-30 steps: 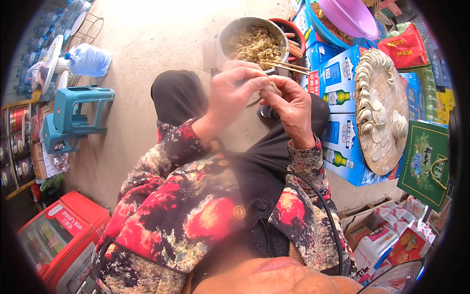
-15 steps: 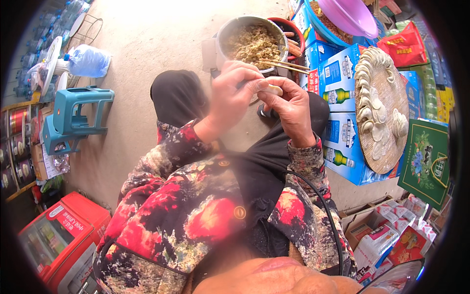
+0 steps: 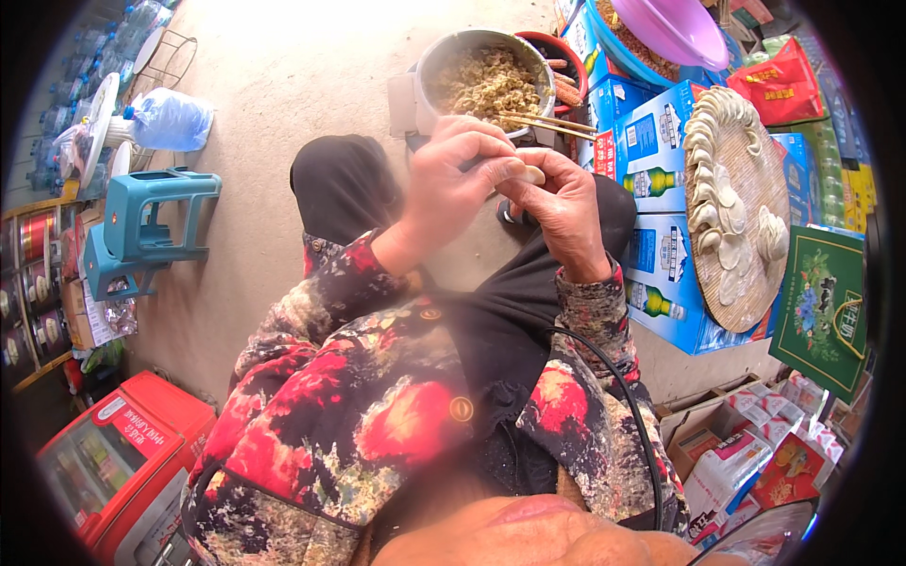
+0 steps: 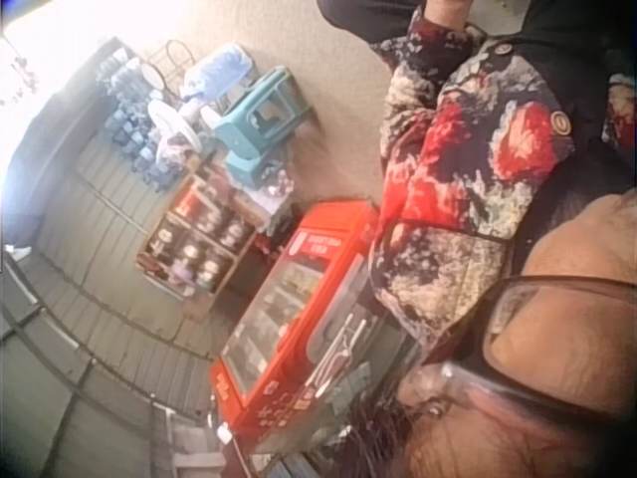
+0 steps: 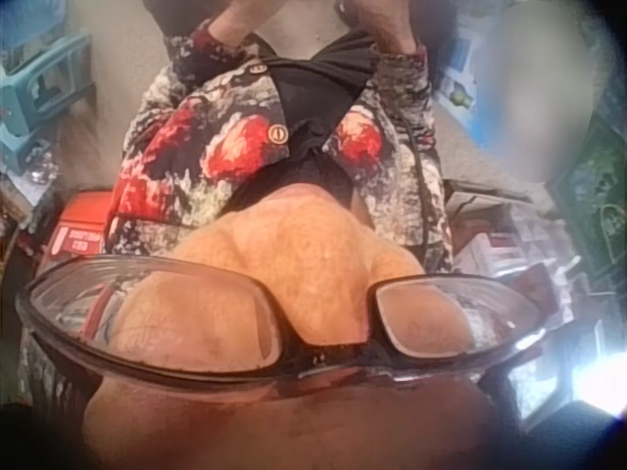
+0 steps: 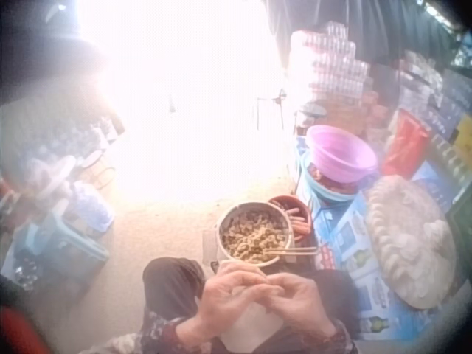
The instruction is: The person sits on the floor and repeatedly fills round dough wrappers with a grainy filling using chopsticks, then folds and seals them into dumplings. The finished dumplings are placed on a round woven tray.
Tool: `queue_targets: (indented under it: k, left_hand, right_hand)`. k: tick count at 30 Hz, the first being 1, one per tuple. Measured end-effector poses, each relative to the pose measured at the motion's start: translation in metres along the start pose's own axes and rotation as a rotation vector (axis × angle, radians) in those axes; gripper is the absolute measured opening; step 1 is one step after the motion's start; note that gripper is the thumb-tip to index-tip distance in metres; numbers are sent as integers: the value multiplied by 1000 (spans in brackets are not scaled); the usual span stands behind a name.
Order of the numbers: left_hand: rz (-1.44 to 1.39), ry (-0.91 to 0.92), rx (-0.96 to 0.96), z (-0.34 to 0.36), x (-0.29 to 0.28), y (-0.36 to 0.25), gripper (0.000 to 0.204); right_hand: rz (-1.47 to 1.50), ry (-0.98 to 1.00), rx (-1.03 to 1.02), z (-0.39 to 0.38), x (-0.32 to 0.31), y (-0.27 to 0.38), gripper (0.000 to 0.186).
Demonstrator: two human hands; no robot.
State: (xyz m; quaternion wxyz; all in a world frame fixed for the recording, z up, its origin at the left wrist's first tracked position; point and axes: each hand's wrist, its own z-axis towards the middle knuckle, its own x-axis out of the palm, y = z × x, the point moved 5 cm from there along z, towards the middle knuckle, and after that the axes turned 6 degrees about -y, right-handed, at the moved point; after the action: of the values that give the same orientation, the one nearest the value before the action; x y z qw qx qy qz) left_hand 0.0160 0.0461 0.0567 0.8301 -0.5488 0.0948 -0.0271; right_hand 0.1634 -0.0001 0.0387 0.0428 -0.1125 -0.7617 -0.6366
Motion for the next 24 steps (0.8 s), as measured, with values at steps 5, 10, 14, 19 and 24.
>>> queue_targets:
  k: [5, 10, 14, 19, 24]
  left_hand:
    - [-15, -80, -17, -4, -3, 6, 7]
    - [-79, 34, -29, -4, 3, 4, 13]
    - [-239, -50, -235, -10, 6, 12, 7]
    - [-306, -46, -274, -5, 8, 4, 13]
    - [-355, 72, -293, -6, 11, 11, 13]
  right_hand:
    - [35, 7, -13, 1, 1, -2, 26]
    - [-38, 9, -49, 1, -1, -2, 23]
    - [-18, 2, -157, 3, 2, -3, 21]
    - [41, -4, -117, 2, 7, -5, 21]
    - [-81, 17, -129, 0, 1, -11, 24]
